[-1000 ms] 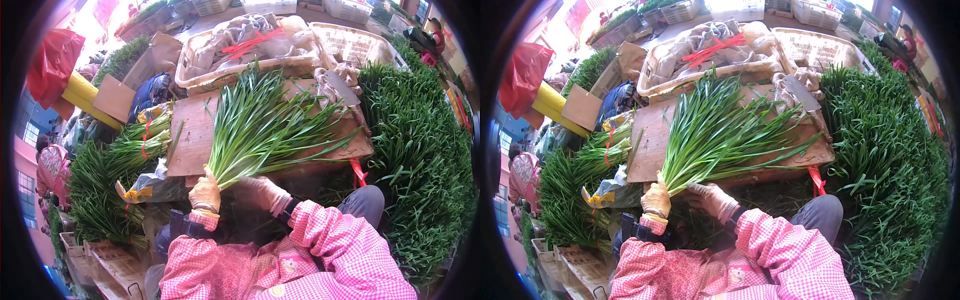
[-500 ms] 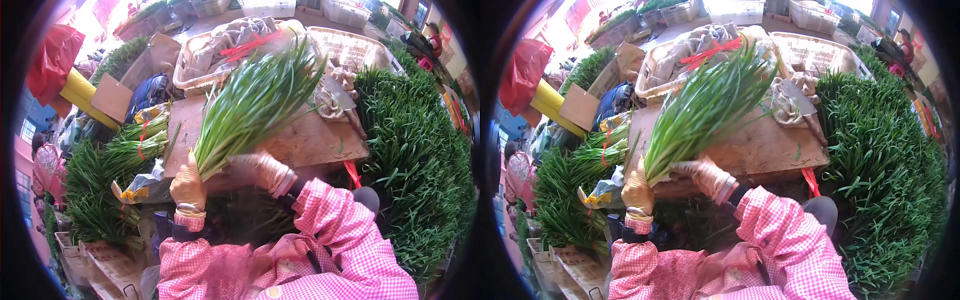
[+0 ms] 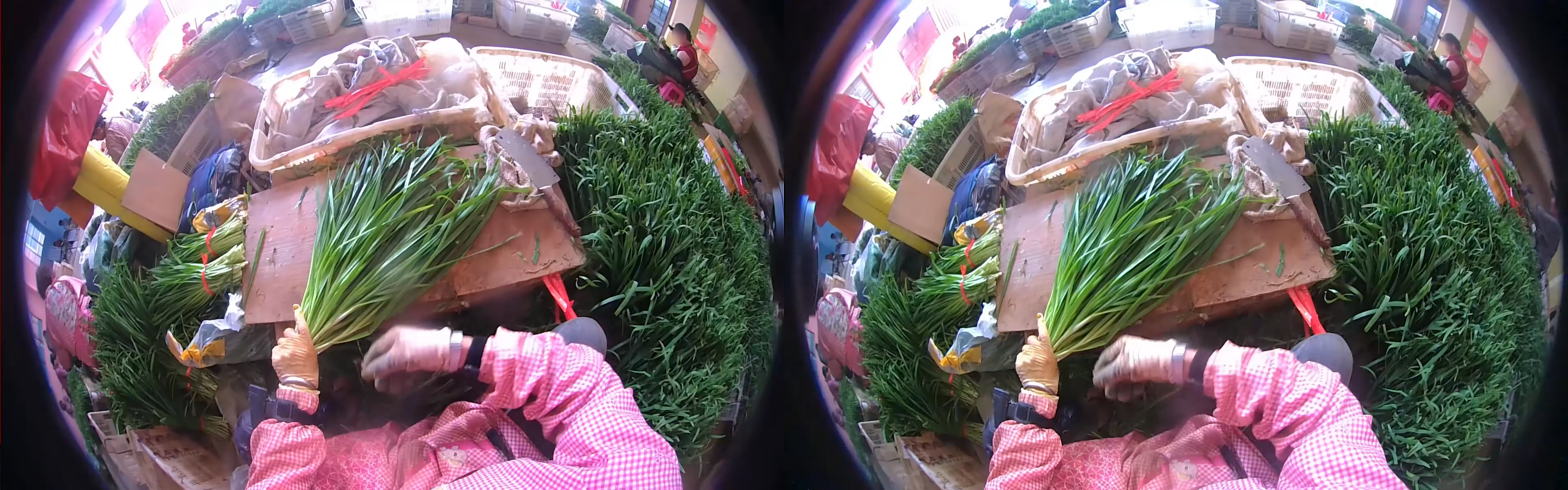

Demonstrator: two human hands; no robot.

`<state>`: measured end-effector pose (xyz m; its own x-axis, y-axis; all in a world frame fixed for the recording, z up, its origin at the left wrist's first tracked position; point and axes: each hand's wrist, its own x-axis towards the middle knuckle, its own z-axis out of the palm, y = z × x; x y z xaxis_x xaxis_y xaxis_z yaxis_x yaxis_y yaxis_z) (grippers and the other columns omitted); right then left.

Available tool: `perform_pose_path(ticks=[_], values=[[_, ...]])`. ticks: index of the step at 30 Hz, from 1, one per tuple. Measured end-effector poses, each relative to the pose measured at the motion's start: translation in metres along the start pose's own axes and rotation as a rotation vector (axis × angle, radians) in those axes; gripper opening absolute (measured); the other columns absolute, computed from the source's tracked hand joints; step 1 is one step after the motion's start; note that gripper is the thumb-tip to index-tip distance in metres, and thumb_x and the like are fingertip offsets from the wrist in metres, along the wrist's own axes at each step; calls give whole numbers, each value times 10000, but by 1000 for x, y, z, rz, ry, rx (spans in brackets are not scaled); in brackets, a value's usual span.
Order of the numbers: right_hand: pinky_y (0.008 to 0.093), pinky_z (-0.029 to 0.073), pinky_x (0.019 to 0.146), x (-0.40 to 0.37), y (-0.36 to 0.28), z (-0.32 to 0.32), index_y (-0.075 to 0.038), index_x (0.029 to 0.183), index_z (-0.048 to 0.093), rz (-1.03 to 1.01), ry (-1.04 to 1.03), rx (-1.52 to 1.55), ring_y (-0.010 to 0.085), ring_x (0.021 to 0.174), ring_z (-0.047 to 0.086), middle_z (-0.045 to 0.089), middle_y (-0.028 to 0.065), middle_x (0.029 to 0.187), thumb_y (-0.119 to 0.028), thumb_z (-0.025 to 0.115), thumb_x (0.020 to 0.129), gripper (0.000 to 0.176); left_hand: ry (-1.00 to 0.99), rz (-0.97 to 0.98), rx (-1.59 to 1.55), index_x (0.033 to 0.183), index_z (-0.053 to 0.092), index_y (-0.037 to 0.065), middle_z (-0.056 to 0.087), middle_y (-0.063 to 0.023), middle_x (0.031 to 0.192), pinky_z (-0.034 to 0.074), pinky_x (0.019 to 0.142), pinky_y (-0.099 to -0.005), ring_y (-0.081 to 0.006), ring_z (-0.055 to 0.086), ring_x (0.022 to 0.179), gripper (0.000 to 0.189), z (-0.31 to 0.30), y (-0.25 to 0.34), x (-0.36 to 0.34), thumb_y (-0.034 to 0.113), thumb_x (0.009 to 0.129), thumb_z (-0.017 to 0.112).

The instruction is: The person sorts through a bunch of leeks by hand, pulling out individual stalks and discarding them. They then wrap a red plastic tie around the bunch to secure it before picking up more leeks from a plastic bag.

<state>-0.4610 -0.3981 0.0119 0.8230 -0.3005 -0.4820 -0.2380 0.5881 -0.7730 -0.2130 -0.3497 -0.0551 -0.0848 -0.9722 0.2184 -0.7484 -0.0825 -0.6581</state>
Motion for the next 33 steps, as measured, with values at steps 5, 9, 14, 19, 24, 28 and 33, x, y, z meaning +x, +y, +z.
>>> perform_pose_path(ticks=[5, 9, 14, 19, 24, 28, 33], values=[[259, 479, 731, 7, -39, -109, -67, 980, 645, -709, 592, 42, 114, 840, 592, 648, 13, 883, -82, 639, 794, 187, -53, -33, -26, 1395, 262, 120, 406, -17, 665, 429, 428, -285, -134, 472, 501, 656, 3, 5, -1, 104, 788, 509], [299, 466, 770, 21, -36, -206, -86, 994, 640, -622, 1073, -560, 174, 800, 613, 667, 70, 896, -180, 625, 798, 218, -93, -42, -67, 1399, 245, 115, 414, -21, 675, 437, 443, -284, -139, 491, 521, 680, -1, 3, -1, 106, 779, 523], [386, 474, 794, 17, -33, -201, -169, 1052, 619, -277, 1093, -1116, 323, 917, 591, 631, 130, 983, -251, 585, 812, 256, -116, -50, -108, 1400, 234, 103, 422, -29, 685, 443, 459, -288, -148, 501, 533, 712, -2, 3, -2, 99, 760, 544], [387, 481, 774, 24, -31, -200, -166, 1025, 615, -172, 993, -1477, 320, 939, 588, 613, 115, 970, -264, 527, 835, 231, -100, -60, -155, 1399, 234, 99, 424, -33, 689, 441, 462, -297, -155, 504, 538, 713, -4, 2, -1, 97, 757, 543], [413, 479, 762, 29, -45, -181, -90, 1015, 571, -96, 940, -1621, 328, 877, 610, 629, 157, 885, -278, 447, 864, 271, -115, -55, -105, 1395, 246, 101, 428, -33, 694, 439, 465, -299, -154, 505, 543, 694, -2, 3, -2, 106, 764, 533], [412, 487, 732, 34, -42, -178, -85, 939, 595, -197, 872, -1735, 322, 820, 617, 609, 137, 903, -236, 487, 828, 216, -133, -63, -104, 1390, 256, 98, 432, -34, 699, 442, 473, -297, -153, 506, 547, 682, -3, 4, -1, 110, 767, 531], [408, 506, 690, 40, -45, -170, -105, 914, 603, -103, 740, -1889, 304, 811, 623, 595, 109, 938, -161, 506, 794, 164, -95, -39, -89, 1364, 307, 90, 445, -20, 683, 425, 446, -292, -138, 498, 540, 625, -2, 3, 0, 126, 778, 520]])
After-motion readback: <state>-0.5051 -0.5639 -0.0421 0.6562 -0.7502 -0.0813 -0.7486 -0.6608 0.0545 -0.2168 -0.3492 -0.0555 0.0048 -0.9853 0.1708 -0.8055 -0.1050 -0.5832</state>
